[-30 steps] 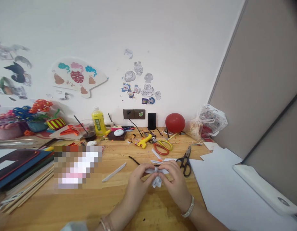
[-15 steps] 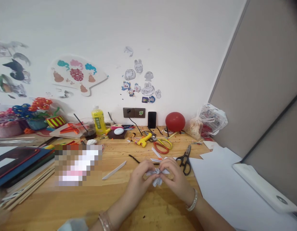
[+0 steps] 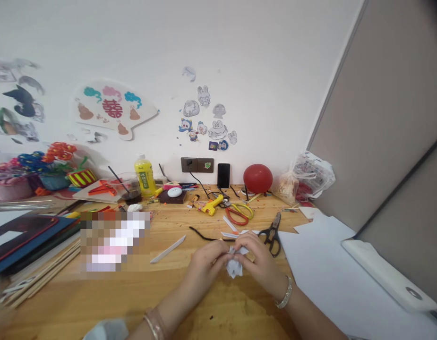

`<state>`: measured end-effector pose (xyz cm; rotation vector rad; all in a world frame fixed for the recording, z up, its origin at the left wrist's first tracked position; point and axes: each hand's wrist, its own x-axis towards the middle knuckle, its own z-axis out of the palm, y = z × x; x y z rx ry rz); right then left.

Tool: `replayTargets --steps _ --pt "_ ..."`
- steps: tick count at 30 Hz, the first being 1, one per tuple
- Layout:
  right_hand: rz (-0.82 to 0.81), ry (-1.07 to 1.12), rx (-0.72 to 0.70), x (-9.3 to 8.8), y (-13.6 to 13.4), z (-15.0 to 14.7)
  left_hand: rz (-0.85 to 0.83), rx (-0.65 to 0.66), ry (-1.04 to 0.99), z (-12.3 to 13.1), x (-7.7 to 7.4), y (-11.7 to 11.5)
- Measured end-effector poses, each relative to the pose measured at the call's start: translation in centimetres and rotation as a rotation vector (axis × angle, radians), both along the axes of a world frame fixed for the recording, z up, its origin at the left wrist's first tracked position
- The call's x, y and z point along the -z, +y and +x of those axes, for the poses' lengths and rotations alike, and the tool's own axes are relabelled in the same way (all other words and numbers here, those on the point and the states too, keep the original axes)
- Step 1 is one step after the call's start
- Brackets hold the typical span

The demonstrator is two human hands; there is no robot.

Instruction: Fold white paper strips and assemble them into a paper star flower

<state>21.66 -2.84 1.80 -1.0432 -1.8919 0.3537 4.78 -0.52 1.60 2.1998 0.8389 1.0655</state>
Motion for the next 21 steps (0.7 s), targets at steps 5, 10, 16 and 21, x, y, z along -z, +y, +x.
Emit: replayTargets --steps 5,10,16,21 --pt "-0.075 0.042 0.049 -0.18 -0.05 -0.2 -0.053 0.038 0.021 -0.05 -0.47 0.05" --pt "-0.166 0.03 0.005 -0.36 0.09 0.17 -0.034 -0.003 0.076 0.05 -0.35 -0.03" --pt "-0.234 0.026 -0.028 -0.17 0.59 0.67 0.002 -0.004 0.114 0.17 0.11 0.15" --pt "-0.192 0.025 0.01 0.12 0.78 0.33 0.01 -0.023 0.085 0.23 0.4 0.35"
